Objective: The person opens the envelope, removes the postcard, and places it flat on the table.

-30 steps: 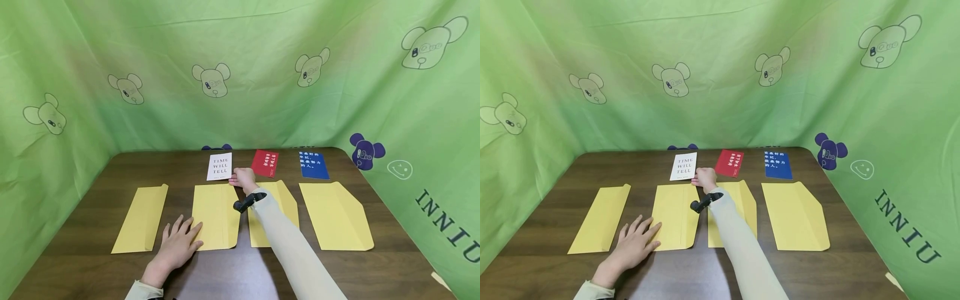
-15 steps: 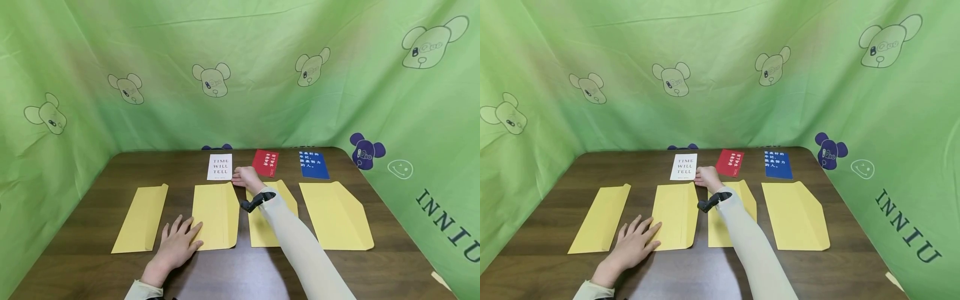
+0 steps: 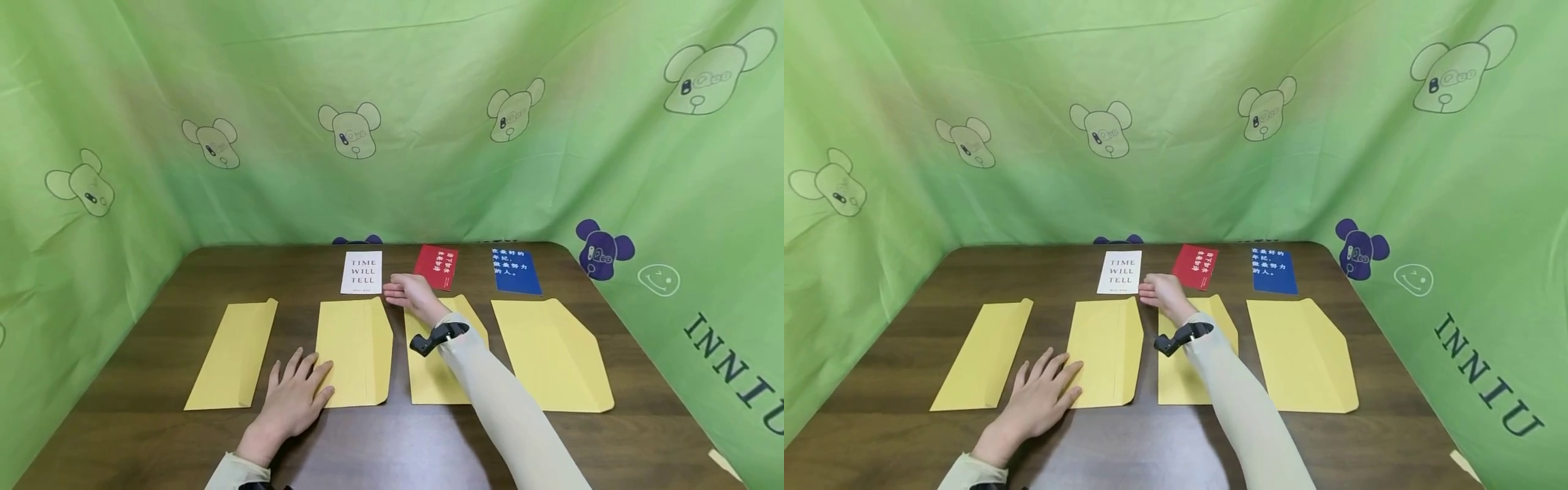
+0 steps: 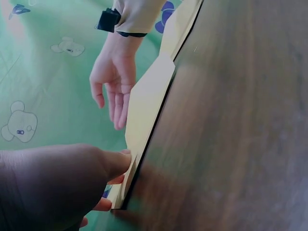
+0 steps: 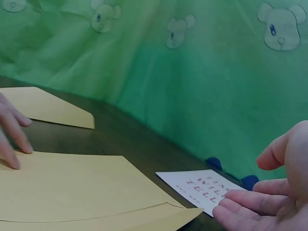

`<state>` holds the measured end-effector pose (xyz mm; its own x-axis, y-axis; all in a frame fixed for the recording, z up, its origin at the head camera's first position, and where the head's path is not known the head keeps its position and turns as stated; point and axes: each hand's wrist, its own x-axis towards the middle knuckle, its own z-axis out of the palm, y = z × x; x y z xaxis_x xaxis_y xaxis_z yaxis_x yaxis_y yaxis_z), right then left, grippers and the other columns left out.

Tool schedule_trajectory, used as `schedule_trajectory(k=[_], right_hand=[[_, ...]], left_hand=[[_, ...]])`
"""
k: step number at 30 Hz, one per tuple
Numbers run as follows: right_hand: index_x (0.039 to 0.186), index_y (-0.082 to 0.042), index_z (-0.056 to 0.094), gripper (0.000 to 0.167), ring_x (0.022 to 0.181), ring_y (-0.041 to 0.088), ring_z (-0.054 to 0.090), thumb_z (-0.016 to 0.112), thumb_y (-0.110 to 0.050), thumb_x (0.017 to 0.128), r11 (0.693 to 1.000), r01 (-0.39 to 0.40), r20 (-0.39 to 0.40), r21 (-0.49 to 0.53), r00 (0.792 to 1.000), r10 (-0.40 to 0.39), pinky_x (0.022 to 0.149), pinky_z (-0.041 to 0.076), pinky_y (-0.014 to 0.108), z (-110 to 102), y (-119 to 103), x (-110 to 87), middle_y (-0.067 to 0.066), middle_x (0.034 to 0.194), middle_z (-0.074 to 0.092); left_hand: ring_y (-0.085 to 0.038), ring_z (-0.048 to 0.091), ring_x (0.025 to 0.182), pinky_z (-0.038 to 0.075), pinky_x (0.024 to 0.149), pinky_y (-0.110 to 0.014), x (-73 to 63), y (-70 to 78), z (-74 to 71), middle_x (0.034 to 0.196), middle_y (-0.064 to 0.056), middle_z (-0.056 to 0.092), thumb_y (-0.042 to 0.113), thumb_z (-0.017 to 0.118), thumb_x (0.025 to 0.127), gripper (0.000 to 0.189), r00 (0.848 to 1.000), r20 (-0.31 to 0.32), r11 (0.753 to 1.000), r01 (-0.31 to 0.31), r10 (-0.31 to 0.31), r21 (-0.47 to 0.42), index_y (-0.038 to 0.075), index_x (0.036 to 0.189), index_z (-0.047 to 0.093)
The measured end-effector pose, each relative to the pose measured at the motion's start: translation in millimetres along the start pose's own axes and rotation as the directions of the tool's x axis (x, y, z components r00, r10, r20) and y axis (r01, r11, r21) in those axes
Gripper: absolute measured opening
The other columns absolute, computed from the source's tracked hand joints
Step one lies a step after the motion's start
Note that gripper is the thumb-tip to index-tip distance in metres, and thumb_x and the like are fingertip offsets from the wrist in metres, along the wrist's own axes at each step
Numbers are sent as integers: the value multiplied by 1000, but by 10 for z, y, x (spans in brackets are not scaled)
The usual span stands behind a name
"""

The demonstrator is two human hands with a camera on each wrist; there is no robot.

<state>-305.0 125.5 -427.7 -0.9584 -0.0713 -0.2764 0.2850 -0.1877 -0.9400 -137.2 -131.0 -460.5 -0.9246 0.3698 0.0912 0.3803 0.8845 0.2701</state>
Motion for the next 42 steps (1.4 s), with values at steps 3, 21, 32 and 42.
schedule_trajectory(k=[3, 21, 32, 42], right_hand=[[146, 15, 34, 48, 125, 44, 53, 42, -2, 102, 999, 30, 33, -20, 999, -30, 88, 55, 33, 53, -22, -66, 39, 135, 49], [142, 18, 34, 45, 111, 38, 63, 43, -2, 103, 992, 118, 229, -53, 968, -103, 94, 53, 38, 250, 57, -675, 33, 124, 59], [135, 20, 39, 47, 104, 36, 65, 53, -4, 97, 969, 182, 366, -168, 924, -111, 90, 55, 42, 380, 356, -934, 29, 112, 65], [130, 16, 47, 41, 95, 30, 66, 56, 4, 92, 926, 220, 464, -307, 884, -56, 82, 58, 37, 623, 588, -1199, 24, 105, 67]], left_hand=[[-41, 30, 142, 20, 108, -70, 6, -8, 5, 144, -14, 48, 34, 53, 101, 40, 1000, -20, 1000, -4, 5, 12, 15, 137, 58], [-41, 22, 144, 17, 109, -68, -38, -140, -139, 147, -19, 41, 26, 64, 95, 55, 976, -215, 999, -35, 27, -34, 12, 145, 49], [-50, 18, 140, 12, 104, -74, -274, -591, -346, 146, -25, 36, 25, 61, 95, 59, 944, -310, 992, 91, -113, -84, 8, 147, 39], [-56, 8, 140, 4, 101, -79, -515, -1056, -452, 147, -33, 26, 18, 43, 100, 55, 921, -282, 962, 243, -268, -120, 2, 150, 28]])
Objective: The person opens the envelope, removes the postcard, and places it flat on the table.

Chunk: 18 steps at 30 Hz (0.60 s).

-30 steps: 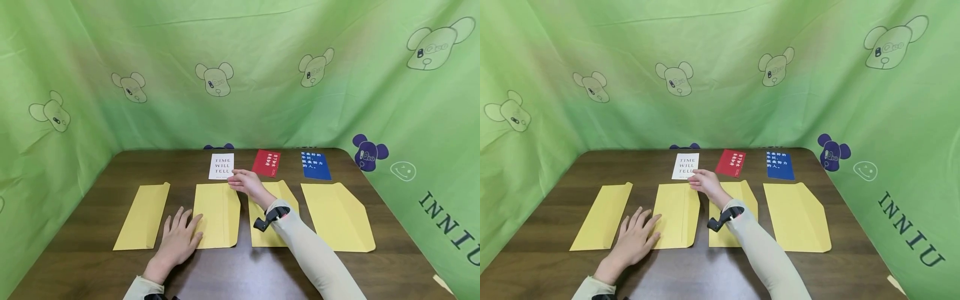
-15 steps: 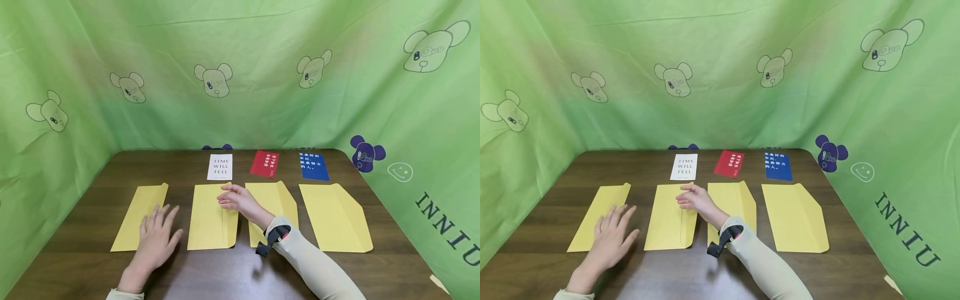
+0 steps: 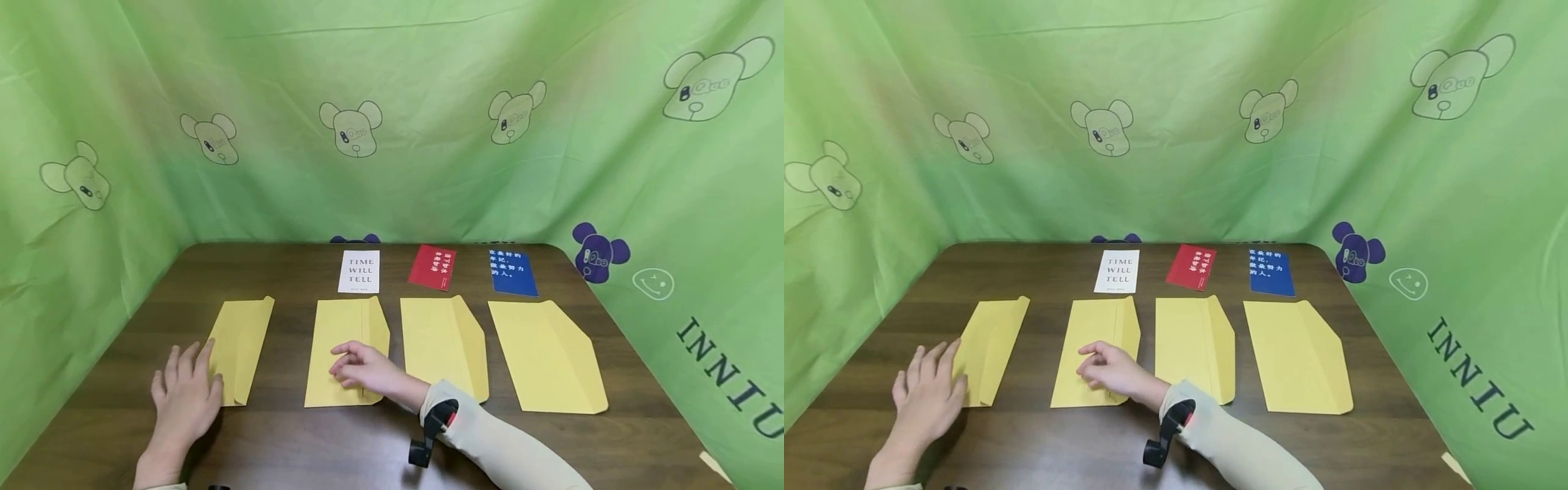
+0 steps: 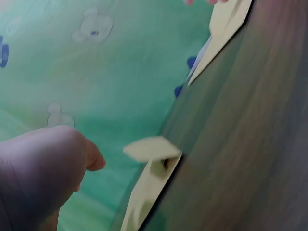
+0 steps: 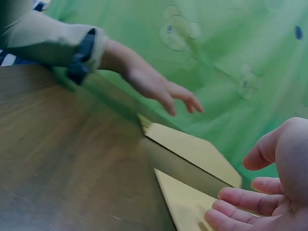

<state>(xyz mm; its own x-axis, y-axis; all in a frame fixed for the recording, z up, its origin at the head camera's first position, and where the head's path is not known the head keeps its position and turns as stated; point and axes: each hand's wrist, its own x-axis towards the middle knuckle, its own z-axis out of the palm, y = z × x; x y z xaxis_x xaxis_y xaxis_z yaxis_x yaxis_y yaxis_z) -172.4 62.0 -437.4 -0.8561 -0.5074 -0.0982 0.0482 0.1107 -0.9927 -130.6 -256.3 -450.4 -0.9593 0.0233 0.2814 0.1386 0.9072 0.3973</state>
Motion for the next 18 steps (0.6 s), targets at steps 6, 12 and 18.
schedule_trajectory(k=[6, 12, 18], right_hand=[[123, 11, 55, 34, 84, 27, 68, 59, 6, 89, 991, 57, 70, -124, 996, -49, 72, 56, 25, 242, 40, -30, 19, 100, 69], [121, 3, 59, 33, 83, 5, 63, 61, 2, 89, 931, 148, 150, -334, 983, -103, 79, 51, 18, 399, 9, -43, 8, 98, 70], [125, -2, 59, 36, 93, 0, 59, 65, -4, 89, 810, 245, 242, -533, 961, -132, 83, 46, 14, 509, -92, 3, -4, 98, 68]], left_hand=[[-58, -1, 141, -2, 100, -80, -6, -153, -46, 150, -32, 19, 21, 40, 102, 54, 995, 61, 997, 79, -79, -6, 1, 151, 25], [-60, -5, 140, -3, 98, -82, -34, -244, -35, 151, -34, 15, 29, 40, 105, 51, 980, 162, 993, 119, -117, 0, 2, 147, 31], [-62, -6, 138, -4, 97, -82, -54, -307, 3, 151, -35, 13, 32, 40, 105, 49, 960, 241, 990, 139, -141, 26, 2, 144, 38]])
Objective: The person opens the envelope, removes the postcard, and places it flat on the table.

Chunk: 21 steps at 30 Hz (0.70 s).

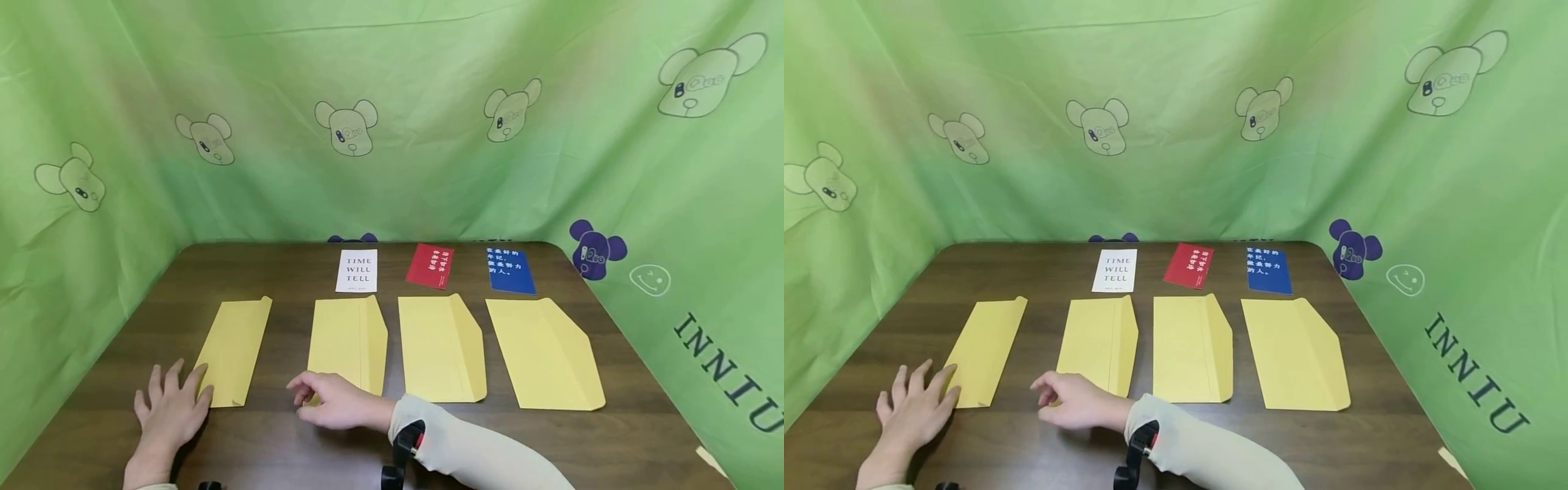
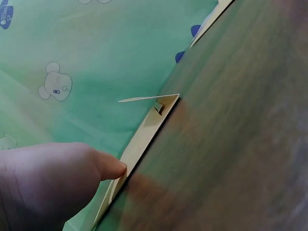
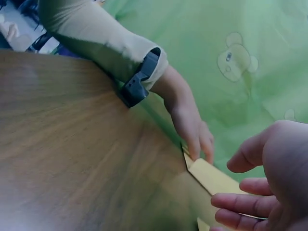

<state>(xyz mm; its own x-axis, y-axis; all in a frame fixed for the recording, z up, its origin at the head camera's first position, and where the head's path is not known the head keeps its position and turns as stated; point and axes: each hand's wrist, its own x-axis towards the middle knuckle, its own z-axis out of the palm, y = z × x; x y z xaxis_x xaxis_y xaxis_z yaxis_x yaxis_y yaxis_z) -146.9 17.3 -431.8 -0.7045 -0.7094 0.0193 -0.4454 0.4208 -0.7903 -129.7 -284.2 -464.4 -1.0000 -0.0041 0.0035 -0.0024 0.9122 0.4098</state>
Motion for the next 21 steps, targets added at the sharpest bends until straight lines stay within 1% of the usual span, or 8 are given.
schedule_trajectory(k=[3, 6, 10, 13, 16, 19, 21], right_hand=[[126, -5, 59, 36, 94, 0, 58, 65, -9, 91, 991, 45, 26, -125, 999, -42, 83, 43, 12, 15, -56, 54, -8, 97, 67], [127, -7, 59, 38, 93, 0, 55, 66, -13, 90, 974, 80, 46, -214, 996, -72, 82, 40, 12, 32, -93, 102, -10, 97, 65], [127, -8, 60, 38, 92, 1, 54, 66, -18, 90, 952, 110, 70, -285, 993, -94, 85, 38, 12, 55, -86, 188, -12, 95, 64], [126, -9, 61, 38, 93, 2, 53, 67, -20, 90, 937, 120, 71, -329, 992, -102, 85, 38, 13, 74, -64, 277, -11, 94, 62], [124, -10, 62, 37, 91, 4, 51, 67, -22, 90, 914, 119, 52, -388, 993, -108, 82, 37, 13, 94, -54, 370, -9, 95, 60], [123, -12, 63, 35, 88, 6, 47, 67, -24, 90, 882, 118, 29, -457, 993, -118, 78, 37, 13, 118, -53, 465, -7, 96, 58], [122, -13, 64, 34, 88, 7, 46, 66, -25, 90, 857, 120, 22, -502, 992, -126, 77, 37, 13, 139, -55, 523, -6, 99, 59]], left_hand=[[-63, -7, 138, -4, 98, -82, 5, -16, 19, 151, -35, 13, 34, 38, 105, 51, 999, 26, 1000, 19, -19, -6, 2, 145, 38], [-63, -8, 137, -4, 98, -82, 9, -23, 37, 151, -36, 12, 36, 37, 106, 52, 999, 44, 999, 29, -28, -18, 2, 146, 36], [-64, -8, 137, -4, 98, -82, 9, -25, 51, 151, -36, 11, 37, 36, 106, 53, 998, 53, 999, 32, -30, -27, 3, 146, 36], [-64, -8, 137, -4, 98, -82, 12, -25, 48, 151, -36, 11, 38, 36, 106, 53, 998, 54, 999, 34, -32, -29, 3, 147, 36], [-64, -9, 137, -5, 98, -82, 16, -26, 39, 151, -36, 11, 39, 36, 106, 54, 998, 55, 999, 36, -35, -30, 4, 147, 36], [-64, -10, 137, -5, 98, -81, 16, -30, 36, 151, -36, 10, 39, 35, 106, 55, 998, 58, 999, 41, -39, -30, 4, 147, 36], [-64, -10, 137, -5, 98, -81, 12, -35, 40, 151, -36, 10, 40, 35, 106, 55, 997, 60, 999, 43, -41, -27, 3, 147, 36]])
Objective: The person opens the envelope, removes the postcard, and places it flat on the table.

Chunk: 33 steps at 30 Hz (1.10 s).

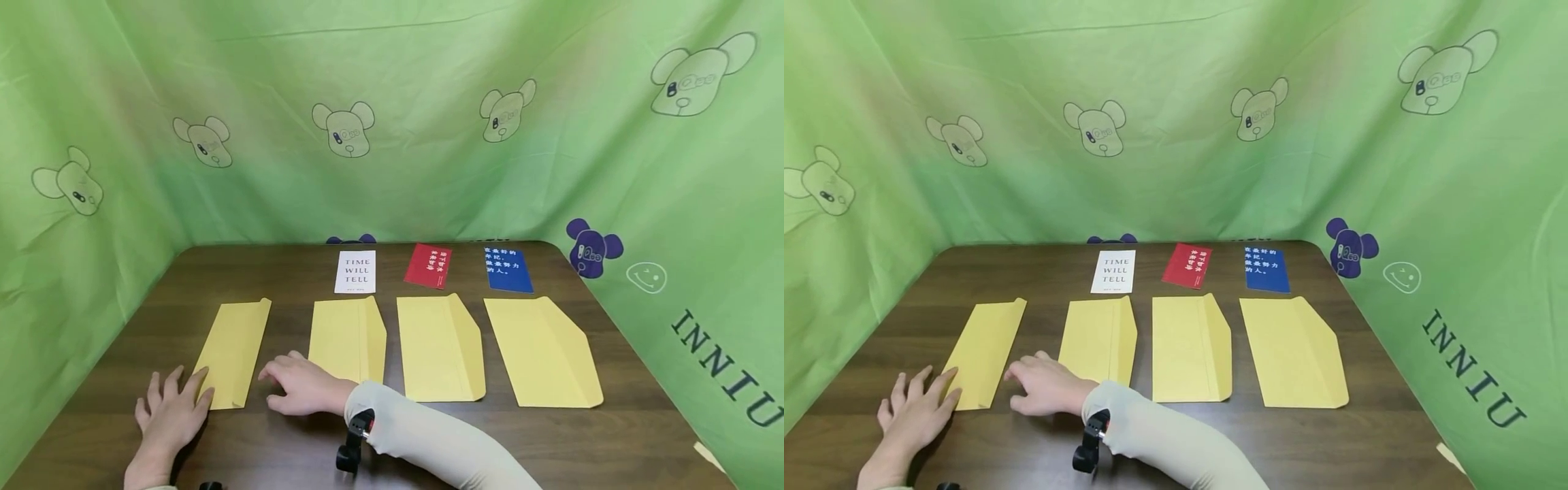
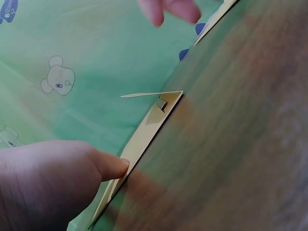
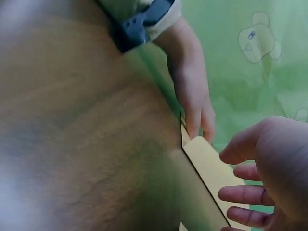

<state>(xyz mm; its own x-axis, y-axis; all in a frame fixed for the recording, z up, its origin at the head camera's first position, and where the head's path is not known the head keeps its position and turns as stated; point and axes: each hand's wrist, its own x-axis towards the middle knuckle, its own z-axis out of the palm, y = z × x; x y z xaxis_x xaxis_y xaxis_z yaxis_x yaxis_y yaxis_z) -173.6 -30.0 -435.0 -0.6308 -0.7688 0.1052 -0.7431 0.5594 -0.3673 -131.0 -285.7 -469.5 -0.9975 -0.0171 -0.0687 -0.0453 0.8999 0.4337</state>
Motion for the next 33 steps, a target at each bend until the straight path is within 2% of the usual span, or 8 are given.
schedule_trajectory(k=[4, 9, 14, 20, 24, 29, 33], right_hand=[[121, -15, 65, 31, 94, 11, 49, 64, -27, 93, 991, 28, 4, -128, 1000, -28, 79, 39, 16, 38, -20, 115, -4, 110, 61], [124, -21, 64, 32, 109, 13, 50, 62, -32, 95, 961, 56, 20, -270, 998, -52, 86, 43, 20, 101, -45, 225, -5, 122, 59], [134, -26, 58, 37, 128, 13, 43, 57, -34, 98, 933, 87, 44, -349, 996, -76, 94, 41, 24, 175, -85, 294, -6, 140, 52], [140, -33, 54, 40, 138, 13, 36, 51, -36, 101, 879, 126, 66, -460, 992, -107, 101, 36, 26, 258, -147, 338, -10, 150, 44], [141, -35, 53, 40, 142, 13, 31, 50, -38, 101, 855, 127, 73, -502, 992, -104, 104, 34, 29, 285, -179, 349, -12, 153, 40], [139, -34, 55, 40, 146, 13, 26, 52, -42, 100, 833, 113, 62, -541, 994, -94, 109, 30, 34, 266, -196, 344, -11, 149, 44], [130, -30, 62, 36, 143, 16, 32, 54, -44, 98, 814, 111, 21, -570, 993, -120, 111, 30, 36, 226, -184, 334, -7, 140, 51]], left_hand=[[-64, -10, 137, -5, 98, -81, -14, -9, 11, 151, -36, 10, 39, 36, 106, 55, 1000, -1, 1000, 4, -4, 2, 3, 147, 36], [-64, -10, 137, -4, 98, -82, -16, -1, 25, 151, -36, 11, 40, 35, 106, 55, 1000, -11, 1000, 1, -1, 4, 3, 147, 36], [-64, -10, 137, -4, 98, -82, -9, 4, 33, 150, -35, 13, 40, 35, 106, 55, 1000, -1, 1000, 9, -9, 21, 3, 147, 37], [-64, -9, 137, -3, 97, -82, -2, 2, 34, 149, -36, 14, 39, 36, 106, 54, 1000, -10, 1000, 4, -3, 14, 2, 146, 38], [-64, -9, 137, -3, 98, -82, 0, 1, 33, 149, -36, 14, 38, 37, 106, 54, 1000, -11, 1000, 5, -5, 9, 2, 146, 38], [-64, -9, 137, -3, 98, -82, 4, -1, 19, 150, -36, 13, 39, 36, 106, 54, 1000, 1, 1000, 18, -18, 12, 3, 147, 38], [-64, -9, 137, -3, 98, -81, 9, 0, 14, 150, -36, 13, 40, 36, 106, 55, 1000, 6, 1000, 24, -24, 15, 4, 147, 37]])
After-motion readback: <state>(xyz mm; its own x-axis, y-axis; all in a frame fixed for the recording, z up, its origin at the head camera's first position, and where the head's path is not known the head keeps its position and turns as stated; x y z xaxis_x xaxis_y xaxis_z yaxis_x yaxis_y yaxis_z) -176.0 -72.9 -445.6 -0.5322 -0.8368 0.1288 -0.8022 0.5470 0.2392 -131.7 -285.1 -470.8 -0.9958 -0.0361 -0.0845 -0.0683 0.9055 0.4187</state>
